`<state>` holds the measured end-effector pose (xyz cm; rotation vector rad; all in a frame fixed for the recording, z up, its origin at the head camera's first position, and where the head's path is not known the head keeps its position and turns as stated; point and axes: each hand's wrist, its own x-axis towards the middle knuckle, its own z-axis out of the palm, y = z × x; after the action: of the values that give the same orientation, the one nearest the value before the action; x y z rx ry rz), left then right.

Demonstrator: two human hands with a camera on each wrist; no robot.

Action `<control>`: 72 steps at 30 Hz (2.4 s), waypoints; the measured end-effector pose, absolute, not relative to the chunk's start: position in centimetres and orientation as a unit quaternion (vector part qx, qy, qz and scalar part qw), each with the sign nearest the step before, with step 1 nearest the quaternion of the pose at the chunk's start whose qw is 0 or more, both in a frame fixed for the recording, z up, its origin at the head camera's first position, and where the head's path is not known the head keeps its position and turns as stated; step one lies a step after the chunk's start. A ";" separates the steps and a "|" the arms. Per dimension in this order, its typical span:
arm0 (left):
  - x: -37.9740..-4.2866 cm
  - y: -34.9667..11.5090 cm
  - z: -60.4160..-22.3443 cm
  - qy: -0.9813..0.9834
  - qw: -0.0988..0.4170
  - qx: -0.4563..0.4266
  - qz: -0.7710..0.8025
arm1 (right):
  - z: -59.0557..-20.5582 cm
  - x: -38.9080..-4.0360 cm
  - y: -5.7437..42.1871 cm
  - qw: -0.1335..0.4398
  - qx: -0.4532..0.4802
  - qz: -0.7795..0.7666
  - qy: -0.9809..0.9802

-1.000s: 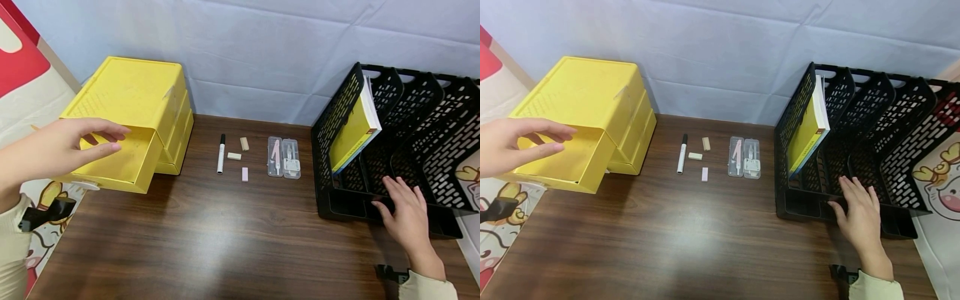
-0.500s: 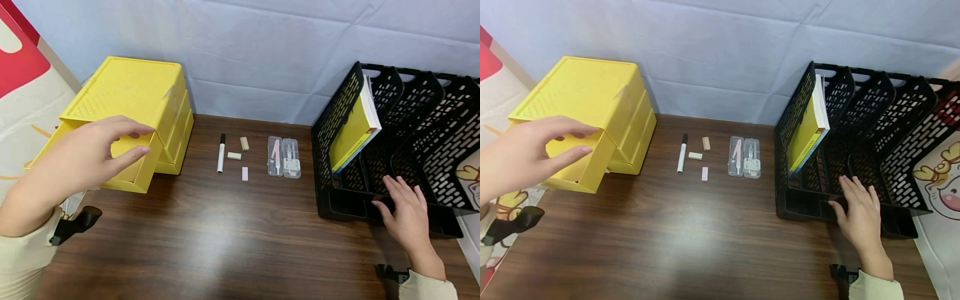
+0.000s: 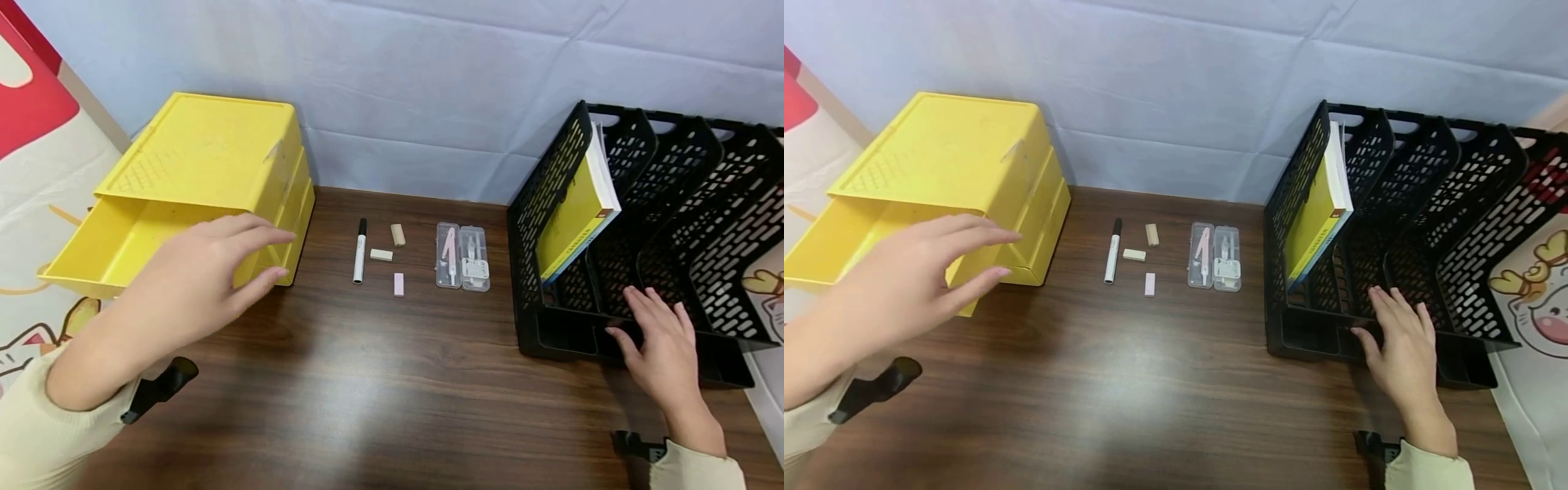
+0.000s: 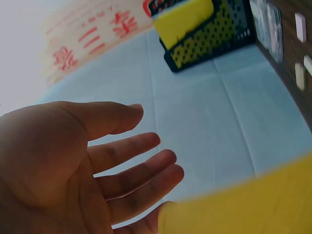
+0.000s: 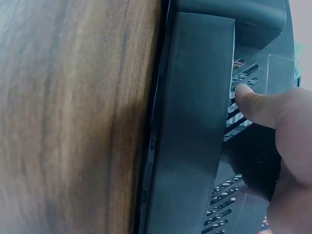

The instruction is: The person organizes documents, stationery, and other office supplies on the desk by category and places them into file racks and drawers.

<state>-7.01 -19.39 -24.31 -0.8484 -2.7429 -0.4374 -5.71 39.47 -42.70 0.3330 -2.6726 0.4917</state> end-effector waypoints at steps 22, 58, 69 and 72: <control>-6.5 -12.5 -31.9 -0.927 0.023 -0.327 -0.183 | -42.8 -5.8 39.5 0.203 0.118 0.177 -0.956; -17.8 -9.9 -42.5 -0.940 -0.077 -0.042 -0.331 | -42.9 -5.9 39.6 0.211 0.119 0.182 -0.953; -19.6 -8.9 -42.9 -0.946 -0.158 -0.020 -0.283 | -42.8 -5.9 39.5 0.212 0.118 0.183 -0.953; -20.0 -8.8 -42.8 -0.946 -0.157 -0.020 -0.282 | -42.9 -5.9 39.5 0.210 0.116 0.184 -0.953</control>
<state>-20.05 -8.81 -42.81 -0.0691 -3.3126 -0.9856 -5.86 39.54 -42.88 0.3233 -2.6503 0.5110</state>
